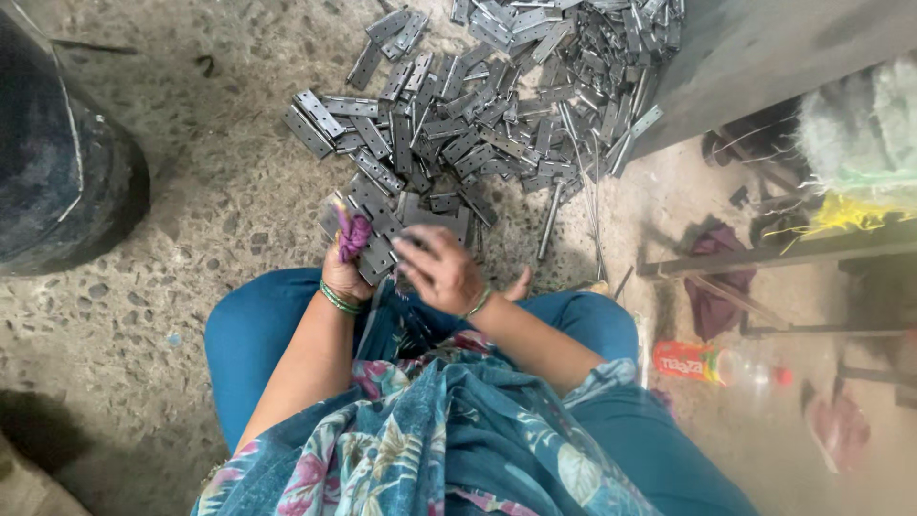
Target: The person sits on the floor and assembles small metal brackets by inserting metal rods into their holes. They use a purple cloth to hold the brackets and a metal rod to tap the pieces together, then place the assembled units into a black bucket.
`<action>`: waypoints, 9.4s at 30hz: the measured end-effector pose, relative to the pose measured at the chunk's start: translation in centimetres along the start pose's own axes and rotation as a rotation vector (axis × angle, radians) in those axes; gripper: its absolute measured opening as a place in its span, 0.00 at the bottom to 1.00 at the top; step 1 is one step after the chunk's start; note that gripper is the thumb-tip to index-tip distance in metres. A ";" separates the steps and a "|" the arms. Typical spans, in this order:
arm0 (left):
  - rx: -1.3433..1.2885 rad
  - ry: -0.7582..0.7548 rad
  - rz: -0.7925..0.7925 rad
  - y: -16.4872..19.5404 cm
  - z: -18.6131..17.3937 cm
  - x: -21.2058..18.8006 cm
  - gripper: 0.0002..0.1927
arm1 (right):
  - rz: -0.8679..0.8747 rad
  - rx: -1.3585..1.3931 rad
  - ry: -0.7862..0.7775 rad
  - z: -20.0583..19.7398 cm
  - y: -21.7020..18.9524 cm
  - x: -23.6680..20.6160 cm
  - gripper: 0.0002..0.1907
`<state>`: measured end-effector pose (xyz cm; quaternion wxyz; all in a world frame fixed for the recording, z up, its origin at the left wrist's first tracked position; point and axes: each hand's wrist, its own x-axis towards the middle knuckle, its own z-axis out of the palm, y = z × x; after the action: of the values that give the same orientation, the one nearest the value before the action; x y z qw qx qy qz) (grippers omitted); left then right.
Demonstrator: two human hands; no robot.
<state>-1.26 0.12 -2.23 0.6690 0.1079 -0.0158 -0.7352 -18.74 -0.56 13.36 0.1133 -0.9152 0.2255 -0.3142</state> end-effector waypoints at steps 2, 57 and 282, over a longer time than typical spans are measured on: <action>0.053 0.047 -0.026 0.1 -0.3 0.0 0.27 | 0.124 -0.084 0.082 -1.2 4.8 -1.4 0.16; 0.005 0.181 0.226 1.4 -2.0 3.0 0.12 | 1.021 -0.089 -0.034 6.9 11.8 -7.4 0.31; 1.507 0.194 0.386 -8.1 -0.7 8.1 0.31 | 0.887 0.311 0.172 4.7 10.7 -12.8 0.20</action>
<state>-9.68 -6.93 -5.42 0.5298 0.5919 -0.4706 -0.3840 -28.38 -3.36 -0.77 0.3531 -0.6735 0.5532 -0.3401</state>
